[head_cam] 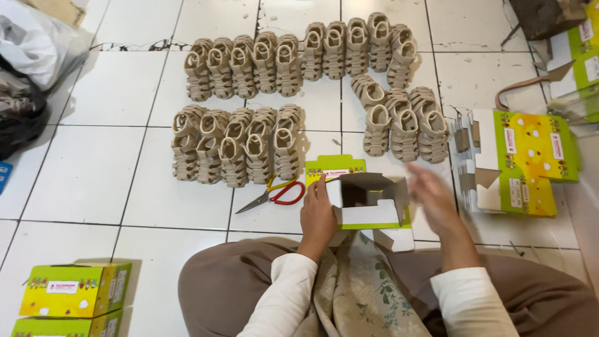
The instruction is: The person assembles flat-packed shoe boxes, picks up pairs of beige sandals, and places them inside the boxes. The person closes the boxes and stacks them on the floor. At one point, the person uses scissors to trim a tag on a sandal before packing it.
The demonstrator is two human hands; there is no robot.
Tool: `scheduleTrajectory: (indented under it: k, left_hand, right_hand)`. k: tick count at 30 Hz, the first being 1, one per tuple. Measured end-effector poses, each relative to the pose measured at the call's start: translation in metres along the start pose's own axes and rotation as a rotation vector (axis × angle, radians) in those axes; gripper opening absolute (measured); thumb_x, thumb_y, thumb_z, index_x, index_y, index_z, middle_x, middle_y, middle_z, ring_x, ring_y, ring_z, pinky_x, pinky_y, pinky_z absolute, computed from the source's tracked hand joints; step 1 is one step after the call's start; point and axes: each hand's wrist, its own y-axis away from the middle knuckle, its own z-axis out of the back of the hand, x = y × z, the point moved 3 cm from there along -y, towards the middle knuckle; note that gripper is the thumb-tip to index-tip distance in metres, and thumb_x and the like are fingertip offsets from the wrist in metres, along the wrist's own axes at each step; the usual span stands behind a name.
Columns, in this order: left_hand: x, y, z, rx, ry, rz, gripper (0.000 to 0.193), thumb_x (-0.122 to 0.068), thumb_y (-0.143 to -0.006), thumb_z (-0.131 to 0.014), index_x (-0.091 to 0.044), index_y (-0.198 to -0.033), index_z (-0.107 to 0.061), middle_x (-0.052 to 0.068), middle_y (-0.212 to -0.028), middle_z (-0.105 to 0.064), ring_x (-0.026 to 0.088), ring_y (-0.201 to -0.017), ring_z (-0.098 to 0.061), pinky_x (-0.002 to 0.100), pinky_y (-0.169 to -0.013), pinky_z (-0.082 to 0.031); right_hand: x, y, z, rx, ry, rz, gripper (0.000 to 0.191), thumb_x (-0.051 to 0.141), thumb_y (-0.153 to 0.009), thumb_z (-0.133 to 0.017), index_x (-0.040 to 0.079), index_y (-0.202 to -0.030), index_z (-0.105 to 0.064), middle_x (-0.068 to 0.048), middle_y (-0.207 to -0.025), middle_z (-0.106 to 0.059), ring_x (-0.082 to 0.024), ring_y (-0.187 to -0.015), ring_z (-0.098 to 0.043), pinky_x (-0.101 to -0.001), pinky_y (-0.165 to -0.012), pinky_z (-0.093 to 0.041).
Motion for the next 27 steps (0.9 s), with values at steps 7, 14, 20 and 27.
scheduleTrajectory:
  k: [7,14,20,27]
  left_hand:
    - [-0.010,-0.006,0.012,0.140,0.174,-0.088,0.094,-0.048,-0.083,-0.083,0.004,-0.141,-0.030,0.026,-0.141,-0.043,0.042,-0.133,-0.044,0.047,-0.104,-0.043]
    - [0.023,-0.006,-0.020,0.198,0.305,0.108,0.077,-0.033,-0.086,-0.067,-0.006,-0.149,-0.033,0.022,-0.152,-0.041,0.040,-0.130,-0.052,0.044,-0.102,-0.046]
    - [0.045,-0.014,-0.027,0.304,0.809,-0.008,0.072,-0.013,-0.091,-0.070,-0.006,-0.149,-0.027,0.029,-0.147,-0.042,0.044,-0.136,-0.049,0.044,-0.112,-0.043]
    - [0.017,-0.004,-0.004,0.172,0.361,0.044,0.080,-0.020,-0.082,-0.075,-0.009,-0.148,-0.030,0.027,-0.138,-0.053,0.045,-0.119,-0.060,0.048,-0.094,-0.051]
  right_hand:
    - [-0.046,-0.005,-0.040,0.023,0.885,-0.315,0.086,0.034,-0.081,-0.081,0.021,-0.154,-0.037,-0.023,-0.139,-0.064,-0.034,-0.127,-0.062,-0.0412,-0.106,-0.050]
    - [-0.062,-0.032,-0.028,0.127,0.240,-0.291,0.060,0.051,-0.105,-0.061,0.014,-0.149,-0.042,-0.011,-0.143,-0.055,-0.029,-0.133,-0.050,-0.0505,-0.099,-0.042]
    - [-0.053,-0.024,-0.016,0.227,0.341,-0.427,0.066,0.034,-0.075,-0.081,0.013,-0.131,-0.055,-0.019,-0.124,-0.068,-0.031,-0.114,-0.065,-0.0469,-0.088,-0.054]
    - [-0.033,-0.002,-0.038,0.036,0.758,-0.185,0.060,0.035,-0.071,-0.087,0.011,-0.119,-0.061,-0.015,-0.108,-0.076,-0.026,-0.097,-0.074,-0.0381,-0.085,-0.056]
